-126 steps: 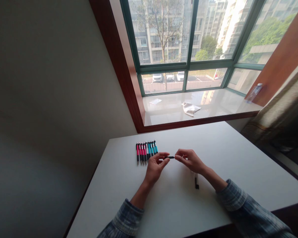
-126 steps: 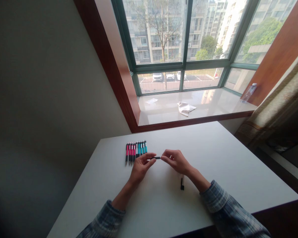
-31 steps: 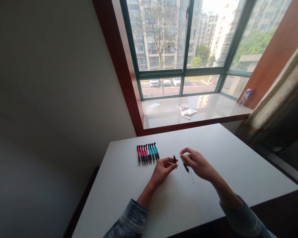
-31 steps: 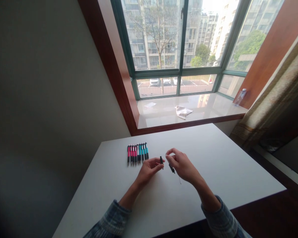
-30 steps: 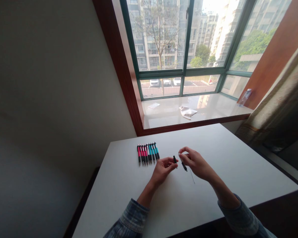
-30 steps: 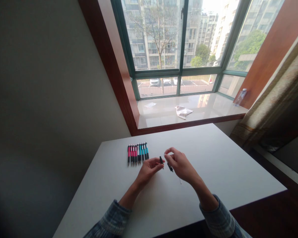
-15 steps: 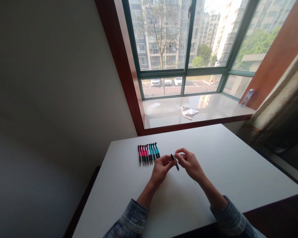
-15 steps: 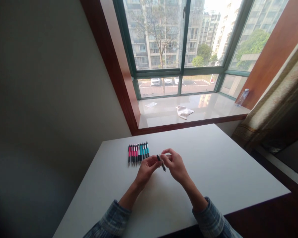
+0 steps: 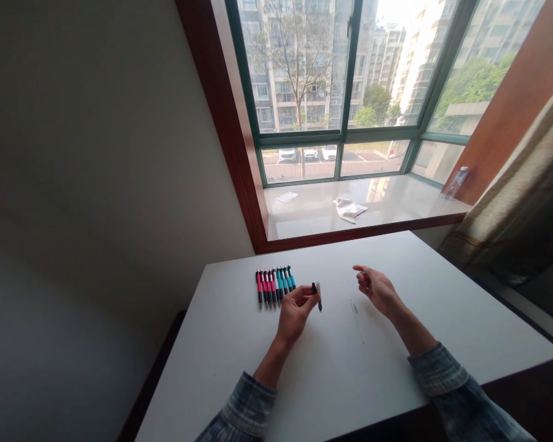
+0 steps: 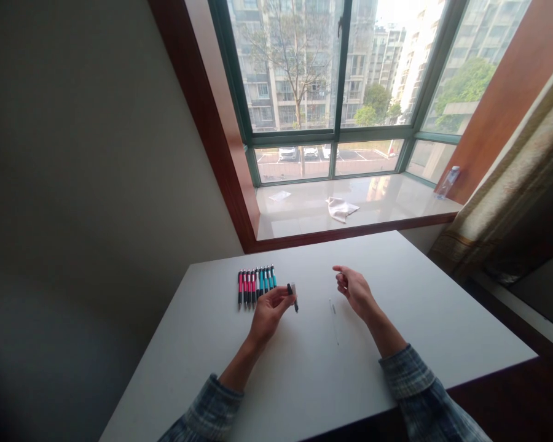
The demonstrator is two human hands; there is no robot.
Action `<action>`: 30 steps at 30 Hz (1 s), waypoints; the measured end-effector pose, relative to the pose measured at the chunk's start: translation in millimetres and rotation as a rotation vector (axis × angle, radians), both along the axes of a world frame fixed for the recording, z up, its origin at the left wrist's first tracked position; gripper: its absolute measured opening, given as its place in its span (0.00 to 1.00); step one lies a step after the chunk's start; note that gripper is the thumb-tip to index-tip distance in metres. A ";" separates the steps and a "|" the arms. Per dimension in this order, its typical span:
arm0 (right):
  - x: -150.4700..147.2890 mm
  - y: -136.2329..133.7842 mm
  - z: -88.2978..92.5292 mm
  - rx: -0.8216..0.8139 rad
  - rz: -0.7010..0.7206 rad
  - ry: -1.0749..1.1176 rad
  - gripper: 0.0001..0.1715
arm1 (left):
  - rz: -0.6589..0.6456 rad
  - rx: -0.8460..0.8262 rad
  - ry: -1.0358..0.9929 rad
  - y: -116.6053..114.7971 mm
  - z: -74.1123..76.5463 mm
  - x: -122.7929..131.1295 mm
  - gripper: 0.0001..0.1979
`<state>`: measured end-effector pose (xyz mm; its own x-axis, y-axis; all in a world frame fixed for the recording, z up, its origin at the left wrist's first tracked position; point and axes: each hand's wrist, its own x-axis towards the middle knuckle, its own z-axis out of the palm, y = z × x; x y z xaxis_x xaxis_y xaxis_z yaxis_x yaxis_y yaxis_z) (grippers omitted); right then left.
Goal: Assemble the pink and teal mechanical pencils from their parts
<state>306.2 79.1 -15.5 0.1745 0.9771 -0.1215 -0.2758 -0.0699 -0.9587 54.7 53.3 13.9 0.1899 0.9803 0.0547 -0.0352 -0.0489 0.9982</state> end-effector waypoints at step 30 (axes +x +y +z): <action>-54.0 -16.2 56.1 0.372 0.345 -0.589 0.21 | 0.001 0.098 0.156 -2.1 1.6 -1.2 0.19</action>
<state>252.2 62.9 40.6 -0.2128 0.9462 0.2436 0.2654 0.2959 -0.9176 53.5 51.2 15.5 0.2027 0.9719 0.1194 0.1202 -0.1457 0.9820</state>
